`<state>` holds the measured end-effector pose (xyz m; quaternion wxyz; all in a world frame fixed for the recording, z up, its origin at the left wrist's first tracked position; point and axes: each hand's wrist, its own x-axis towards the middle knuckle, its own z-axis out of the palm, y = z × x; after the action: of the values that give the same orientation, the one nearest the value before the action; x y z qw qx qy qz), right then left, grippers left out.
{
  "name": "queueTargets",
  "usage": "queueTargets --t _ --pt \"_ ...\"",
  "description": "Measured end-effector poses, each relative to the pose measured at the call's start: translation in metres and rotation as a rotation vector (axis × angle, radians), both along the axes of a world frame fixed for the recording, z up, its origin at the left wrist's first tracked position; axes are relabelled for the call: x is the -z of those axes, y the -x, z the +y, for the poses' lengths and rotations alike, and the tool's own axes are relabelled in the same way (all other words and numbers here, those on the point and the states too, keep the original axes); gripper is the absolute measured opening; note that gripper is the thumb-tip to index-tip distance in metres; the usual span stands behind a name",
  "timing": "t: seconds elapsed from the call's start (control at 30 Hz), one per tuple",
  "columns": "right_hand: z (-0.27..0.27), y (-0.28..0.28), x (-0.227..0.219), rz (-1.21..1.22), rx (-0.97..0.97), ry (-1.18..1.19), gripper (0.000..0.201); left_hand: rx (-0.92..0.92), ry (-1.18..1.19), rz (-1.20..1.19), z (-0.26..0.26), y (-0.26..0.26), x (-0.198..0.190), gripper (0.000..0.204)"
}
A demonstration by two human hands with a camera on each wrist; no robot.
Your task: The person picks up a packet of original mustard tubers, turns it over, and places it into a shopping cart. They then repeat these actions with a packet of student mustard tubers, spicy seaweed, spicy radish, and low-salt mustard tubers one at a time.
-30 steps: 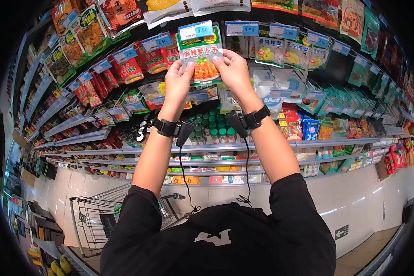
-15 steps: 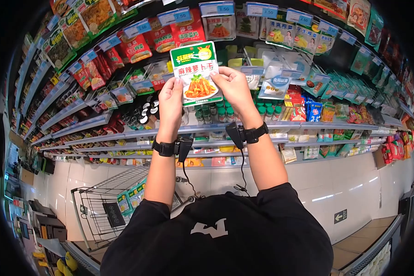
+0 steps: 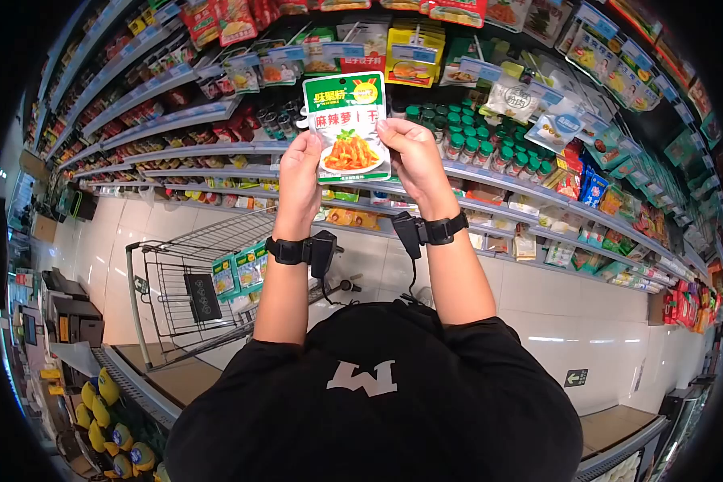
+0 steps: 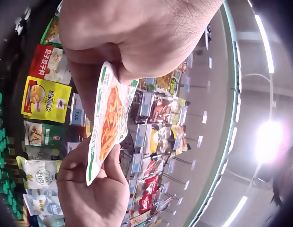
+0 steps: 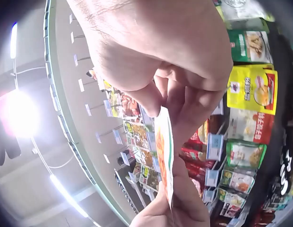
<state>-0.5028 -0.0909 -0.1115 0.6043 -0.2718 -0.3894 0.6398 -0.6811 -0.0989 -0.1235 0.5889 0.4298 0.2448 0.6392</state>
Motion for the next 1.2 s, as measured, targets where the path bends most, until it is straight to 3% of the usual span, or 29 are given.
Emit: queueTargets --t 0.27,0.47,0.7,0.83,0.9,0.93,0.97,1.03,1.07,1.1,1.17,1.2 --pt "-0.013 0.070 0.024 -0.091 -0.016 0.062 0.019 -0.023 0.041 0.018 -0.018 0.075 0.031 0.028" --pt "-0.009 0.090 0.038 -0.156 -0.020 0.081 0.017 -0.068 0.091 0.000 -0.028 0.096 0.033 0.028" --pt "-0.011 0.098 0.016 -0.110 -0.068 0.024 0.017 -0.170 0.073 0.070 -0.036 0.098 0.017 0.030" --pt "0.003 0.100 0.020 -0.257 -0.023 -0.019 0.024 -0.257 0.020 0.108 -0.031 0.093 0.012 0.029" --pt "0.007 0.110 0.018 -0.603 0.362 -0.315 0.036 -0.441 -0.020 0.269 -0.030 0.087 0.009 0.029" --pt "-0.001 0.109 0.010 -0.840 0.398 -0.368 0.046 -0.535 -0.028 0.354 -0.030 0.081 0.007 0.026" --pt "-0.002 0.112 0.009 -0.738 0.267 -0.402 0.046 -0.544 -0.032 0.354 -0.032 0.071 0.006 0.026" --pt "-0.011 0.126 0.009 -0.494 0.070 -0.400 0.049 -0.618 -0.052 0.676 -0.045 0.050 -0.007 0.025" --pt "-0.006 0.124 0.013 -0.498 0.057 -0.444 0.043 -0.621 -0.210 0.775 -0.042 0.048 -0.001 0.026" --pt "-0.002 0.122 0.015 -0.492 0.053 -0.451 0.043 -0.629 -0.214 0.778 -0.040 0.048 0.000 0.026" --pt "0.006 0.113 0.016 -0.117 0.022 -0.223 0.036 -0.729 -0.607 0.974 -0.037 0.054 -0.002 0.027" --pt "0.002 0.107 0.006 0.035 -0.061 -0.093 0.033 -0.673 -0.446 0.806 -0.043 0.054 -0.009 0.026"
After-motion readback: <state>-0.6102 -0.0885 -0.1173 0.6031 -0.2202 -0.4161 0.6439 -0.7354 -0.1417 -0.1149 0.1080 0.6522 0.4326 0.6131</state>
